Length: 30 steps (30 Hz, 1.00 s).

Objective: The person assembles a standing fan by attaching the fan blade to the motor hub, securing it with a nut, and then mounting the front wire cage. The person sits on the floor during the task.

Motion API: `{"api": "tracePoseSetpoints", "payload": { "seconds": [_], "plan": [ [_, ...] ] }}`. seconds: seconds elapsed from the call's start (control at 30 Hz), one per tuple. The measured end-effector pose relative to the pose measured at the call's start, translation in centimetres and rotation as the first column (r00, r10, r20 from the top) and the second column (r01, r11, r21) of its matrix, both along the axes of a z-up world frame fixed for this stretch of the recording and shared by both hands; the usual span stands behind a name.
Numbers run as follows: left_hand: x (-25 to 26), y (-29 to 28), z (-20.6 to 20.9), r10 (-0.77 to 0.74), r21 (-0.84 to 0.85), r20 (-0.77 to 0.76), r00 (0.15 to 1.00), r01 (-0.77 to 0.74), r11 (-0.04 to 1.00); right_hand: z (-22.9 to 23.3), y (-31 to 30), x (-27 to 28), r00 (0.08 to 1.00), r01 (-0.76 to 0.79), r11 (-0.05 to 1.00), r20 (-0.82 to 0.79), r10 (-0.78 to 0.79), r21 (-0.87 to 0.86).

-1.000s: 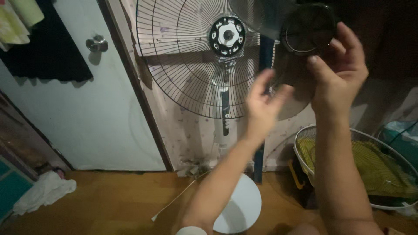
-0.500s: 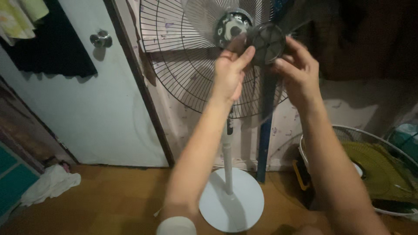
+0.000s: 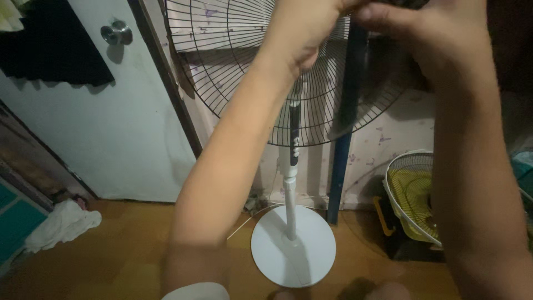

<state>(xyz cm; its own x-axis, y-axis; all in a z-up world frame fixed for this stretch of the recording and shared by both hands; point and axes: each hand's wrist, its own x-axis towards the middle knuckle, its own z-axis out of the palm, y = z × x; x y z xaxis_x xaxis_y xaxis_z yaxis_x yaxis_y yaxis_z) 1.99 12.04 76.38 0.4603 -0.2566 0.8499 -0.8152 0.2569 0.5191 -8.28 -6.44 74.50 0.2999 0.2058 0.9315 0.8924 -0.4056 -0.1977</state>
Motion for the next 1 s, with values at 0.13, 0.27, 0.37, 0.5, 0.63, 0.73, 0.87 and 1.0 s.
{"api": "tracePoseSetpoints", "payload": {
  "seconds": [0.13,0.27,0.37,0.5,0.63,0.73,0.87,1.0],
  "plan": [
    [-2.3,1.0,-0.8,-0.03,0.105,0.014,0.999,0.029,0.994,-0.8,0.1,1.5,0.997,-0.056,0.991,-0.049,0.062,0.118],
    [-3.8,3.5,-0.2,-0.187,0.177,-0.051,0.981,0.193,0.965,-1.4,-0.5,3.2,0.976,-0.191,0.981,0.11,0.188,0.017],
    [-3.2,6.2,0.4,0.367,0.238,0.109,0.924,-0.383,0.893,-1.4,-1.1,3.2,0.996,-0.091,0.993,0.027,0.089,0.071],
    [-0.3,6.8,-0.6,0.843,0.098,0.288,0.454,-0.89,0.446,-1.0,-1.0,2.5,0.962,-0.272,0.957,-0.013,0.274,0.106],
    [2.6,5.0,-3.6,0.835,0.094,0.364,0.413,-0.908,0.408,-0.9,-0.1,2.4,0.997,-0.062,0.994,0.043,0.058,0.093],
    [4.6,3.9,-4.8,0.841,0.055,0.383,0.382,-0.918,0.392,-1.4,0.0,3.1,0.991,-0.105,0.993,0.089,0.1,0.049],
    [7.0,3.4,-5.7,0.87,-0.039,0.382,0.313,-0.935,0.353,-2.2,0.5,4.8,0.997,-0.063,0.995,0.044,0.06,0.077],
    [9.0,4.2,-6.3,0.829,-0.051,0.404,0.386,-0.896,0.442,-2.8,1.4,7.2,0.991,0.0,1.0,0.135,-0.001,0.003]
  ]
}}
